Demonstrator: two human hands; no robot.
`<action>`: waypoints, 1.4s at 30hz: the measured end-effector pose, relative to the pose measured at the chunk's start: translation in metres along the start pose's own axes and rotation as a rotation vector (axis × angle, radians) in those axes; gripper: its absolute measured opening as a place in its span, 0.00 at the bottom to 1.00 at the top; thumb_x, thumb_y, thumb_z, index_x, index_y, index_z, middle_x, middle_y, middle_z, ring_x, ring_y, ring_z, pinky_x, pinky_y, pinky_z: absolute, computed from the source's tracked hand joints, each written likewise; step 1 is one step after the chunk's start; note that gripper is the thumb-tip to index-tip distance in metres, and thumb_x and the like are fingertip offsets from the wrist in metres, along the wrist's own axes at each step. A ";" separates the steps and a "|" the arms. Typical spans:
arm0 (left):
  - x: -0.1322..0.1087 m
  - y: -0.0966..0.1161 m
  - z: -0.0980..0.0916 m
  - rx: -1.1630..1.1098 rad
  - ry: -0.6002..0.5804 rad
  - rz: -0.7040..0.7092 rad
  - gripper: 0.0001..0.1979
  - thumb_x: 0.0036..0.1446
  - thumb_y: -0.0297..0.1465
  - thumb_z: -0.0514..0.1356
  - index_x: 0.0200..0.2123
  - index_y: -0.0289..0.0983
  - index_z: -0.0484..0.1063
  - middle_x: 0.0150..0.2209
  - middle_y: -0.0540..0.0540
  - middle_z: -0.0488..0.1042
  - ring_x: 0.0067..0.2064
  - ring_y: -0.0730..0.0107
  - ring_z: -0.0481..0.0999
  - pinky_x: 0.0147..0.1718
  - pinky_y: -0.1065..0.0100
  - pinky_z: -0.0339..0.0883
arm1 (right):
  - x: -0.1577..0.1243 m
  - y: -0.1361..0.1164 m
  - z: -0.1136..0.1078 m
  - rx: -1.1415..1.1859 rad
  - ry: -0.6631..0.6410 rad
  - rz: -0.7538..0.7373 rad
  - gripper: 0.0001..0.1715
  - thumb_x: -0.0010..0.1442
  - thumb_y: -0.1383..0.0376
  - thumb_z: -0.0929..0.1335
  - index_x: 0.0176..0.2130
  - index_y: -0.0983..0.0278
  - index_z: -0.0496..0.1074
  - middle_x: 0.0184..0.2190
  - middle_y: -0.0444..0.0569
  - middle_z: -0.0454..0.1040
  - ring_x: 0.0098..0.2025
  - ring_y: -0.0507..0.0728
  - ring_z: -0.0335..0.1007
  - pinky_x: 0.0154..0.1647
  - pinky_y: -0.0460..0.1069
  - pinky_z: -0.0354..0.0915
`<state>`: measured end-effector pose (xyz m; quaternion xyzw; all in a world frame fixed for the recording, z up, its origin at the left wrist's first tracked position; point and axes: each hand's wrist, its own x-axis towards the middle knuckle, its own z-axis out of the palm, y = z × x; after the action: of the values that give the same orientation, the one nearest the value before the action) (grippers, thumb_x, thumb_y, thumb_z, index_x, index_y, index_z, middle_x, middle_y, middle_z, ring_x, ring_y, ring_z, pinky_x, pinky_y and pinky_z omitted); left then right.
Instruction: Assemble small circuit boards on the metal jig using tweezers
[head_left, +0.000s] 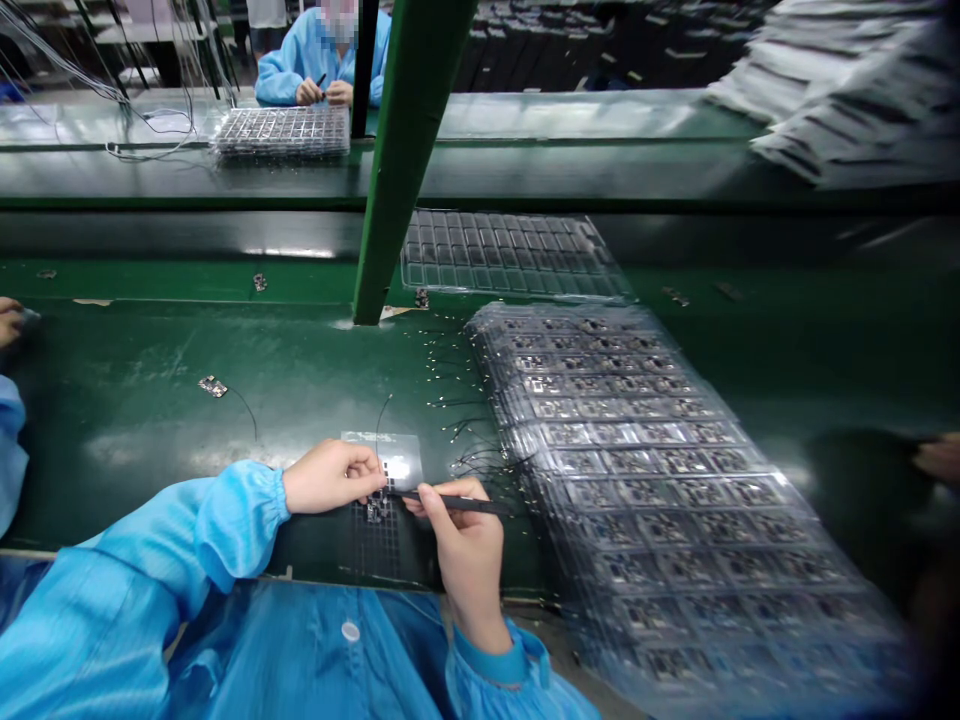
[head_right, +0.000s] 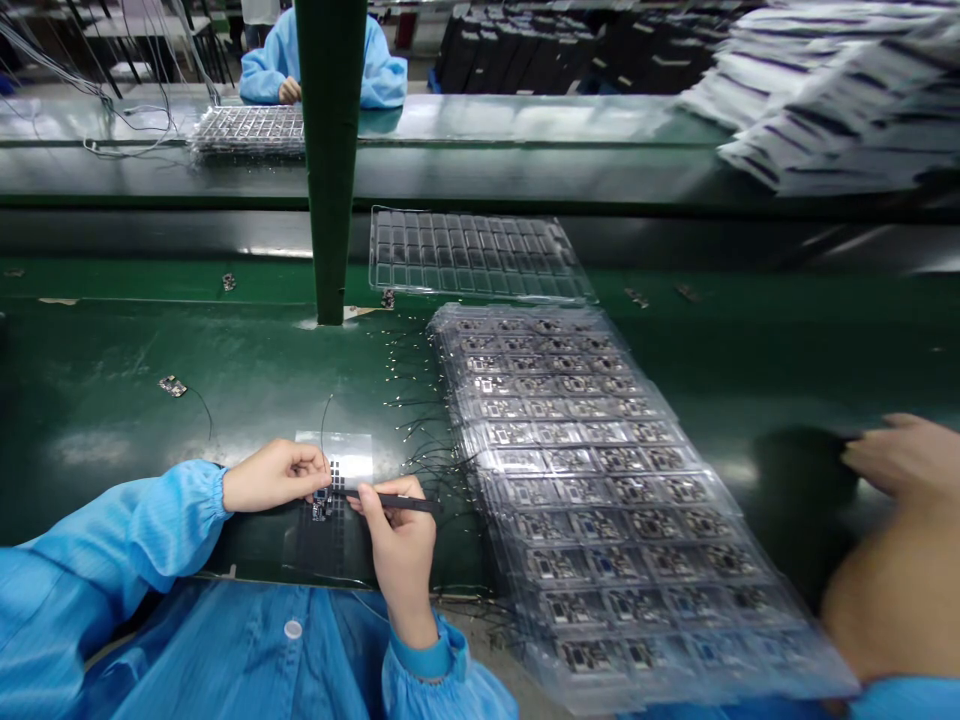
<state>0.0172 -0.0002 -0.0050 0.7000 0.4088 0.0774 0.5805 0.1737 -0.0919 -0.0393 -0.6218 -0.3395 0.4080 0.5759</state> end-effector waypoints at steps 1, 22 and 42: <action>0.000 0.000 0.000 -0.003 -0.001 0.002 0.07 0.55 0.31 0.57 0.27 0.34 0.68 0.20 0.53 0.70 0.25 0.74 0.73 0.27 0.75 0.62 | 0.000 0.000 0.000 -0.001 -0.001 -0.003 0.14 0.52 0.58 0.72 0.27 0.63 0.66 0.21 0.43 0.74 0.24 0.54 0.75 0.28 0.48 0.71; 0.003 -0.012 0.003 -0.047 0.001 0.035 0.09 0.53 0.34 0.60 0.30 0.33 0.72 0.21 0.51 0.72 0.26 0.74 0.73 0.28 0.74 0.64 | -0.001 0.002 -0.001 -0.031 0.005 -0.027 0.13 0.52 0.59 0.72 0.27 0.63 0.66 0.21 0.43 0.74 0.25 0.54 0.75 0.28 0.47 0.70; 0.001 -0.012 0.002 -0.224 -0.027 0.037 0.04 0.52 0.28 0.60 0.32 0.33 0.69 0.24 0.52 0.73 0.26 0.77 0.74 0.30 0.75 0.67 | -0.001 0.003 -0.001 -0.015 0.017 -0.036 0.13 0.52 0.59 0.72 0.27 0.63 0.66 0.22 0.43 0.72 0.25 0.55 0.75 0.28 0.49 0.71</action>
<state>0.0138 -0.0013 -0.0164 0.6391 0.3765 0.1239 0.6591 0.1739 -0.0931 -0.0419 -0.6233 -0.3489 0.3899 0.5812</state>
